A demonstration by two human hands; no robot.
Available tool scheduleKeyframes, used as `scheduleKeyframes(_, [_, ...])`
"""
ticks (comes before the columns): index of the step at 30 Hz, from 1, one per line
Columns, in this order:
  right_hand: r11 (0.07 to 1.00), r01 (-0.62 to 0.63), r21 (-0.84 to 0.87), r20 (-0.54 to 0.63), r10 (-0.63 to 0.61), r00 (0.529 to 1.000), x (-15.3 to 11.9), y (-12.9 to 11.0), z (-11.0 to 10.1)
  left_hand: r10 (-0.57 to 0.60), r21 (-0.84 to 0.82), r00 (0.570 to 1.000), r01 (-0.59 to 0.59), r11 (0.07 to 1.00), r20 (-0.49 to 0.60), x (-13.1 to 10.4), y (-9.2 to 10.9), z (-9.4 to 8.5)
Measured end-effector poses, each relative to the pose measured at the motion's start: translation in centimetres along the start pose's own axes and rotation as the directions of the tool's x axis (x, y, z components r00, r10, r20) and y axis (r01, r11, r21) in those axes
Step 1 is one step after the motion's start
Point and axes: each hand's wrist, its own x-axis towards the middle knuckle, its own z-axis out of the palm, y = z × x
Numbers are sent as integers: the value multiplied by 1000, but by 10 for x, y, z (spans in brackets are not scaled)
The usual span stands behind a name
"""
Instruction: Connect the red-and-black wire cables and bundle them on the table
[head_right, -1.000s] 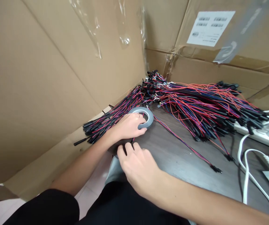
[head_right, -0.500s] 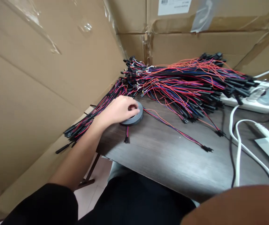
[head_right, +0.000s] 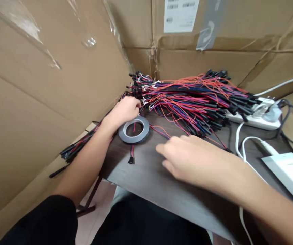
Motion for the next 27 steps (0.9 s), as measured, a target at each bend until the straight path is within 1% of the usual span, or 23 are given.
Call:
scheduleKeyframes(1, [992, -13, -125, 18, 15, 1000, 21, 1, 5, -7, -8, 1000, 7, 1000, 18, -3, 1, 2])
scheduleKeyframes(2, [977, -69, -203, -38, 62, 997, 41, 2, 11, -35, -18, 999, 36, 999, 39, -6, 2, 4])
scheduleKeyframes(3, [965, -116, -235, -108, 93, 990, 58, 3, 20, -45, -11, 998, 46, 999, 41, -9, 3, 5])
scheduleKeyframes(5, [958, -156, -241, -221, 102, 970, 80, 4, 38, -59, 7, 997, 59, 998, 42, -15, 5, 7])
scheduleKeyframes(8, [957, -184, -225, -299, 112, 948, 92, 7, 59, -93, 28, 994, 92, 995, 63, -24, 0, 2])
scheduleKeyframes(10, [959, -185, -216, -316, 110, 942, 93, 9, 66, -92, 22, 990, 90, 996, 108, -28, -6, -4])
scheduleKeyframes(12, [962, -176, -209, -326, 101, 940, 93, 11, 67, -99, 16, 984, 97, 995, 149, -29, -12, -9])
scheduleKeyframes(14, [965, -174, -194, -334, 101, 937, 94, 15, 66, -117, 9, 981, 117, 993, 158, -29, -17, -12])
scheduleKeyframes(17, [973, -180, -142, -337, 124, 933, 95, 24, 65, -119, -36, 985, 124, 992, 127, -26, -26, -17])
scheduleKeyframes(18, [977, -177, -118, -330, 129, 935, 95, 27, 63, -117, -58, 988, 123, 991, 99, -25, -29, -19])
scheduleKeyframes(20, [985, -159, -60, -298, 134, 945, 96, 33, 58, -134, -105, 991, 132, 986, -11, -23, -37, -23])
scheduleKeyframes(22, [990, -139, 7, -249, 136, 959, 94, 37, 48, -175, -151, 971, 151, 977, -160, -21, -42, -25])
scheduleKeyframes(23, [991, -129, 38, -219, 134, 967, 93, 38, 41, -196, -164, 960, 164, 973, -202, -20, -44, -24])
scheduleKeyframes(24, [991, -119, 65, -186, 129, 974, 91, 39, 32, -213, -168, 953, 178, 970, -217, -20, -46, -23])
scheduleKeyframes(26, [988, -115, 107, -132, 128, 983, 86, 38, 14, -234, -154, 954, 207, 966, -188, -19, -46, -21])
scheduleKeyframes(27, [979, -133, 158, -100, 150, 984, 83, 38, 4, -240, -142, 956, 218, 966, -170, -20, -46, -20])
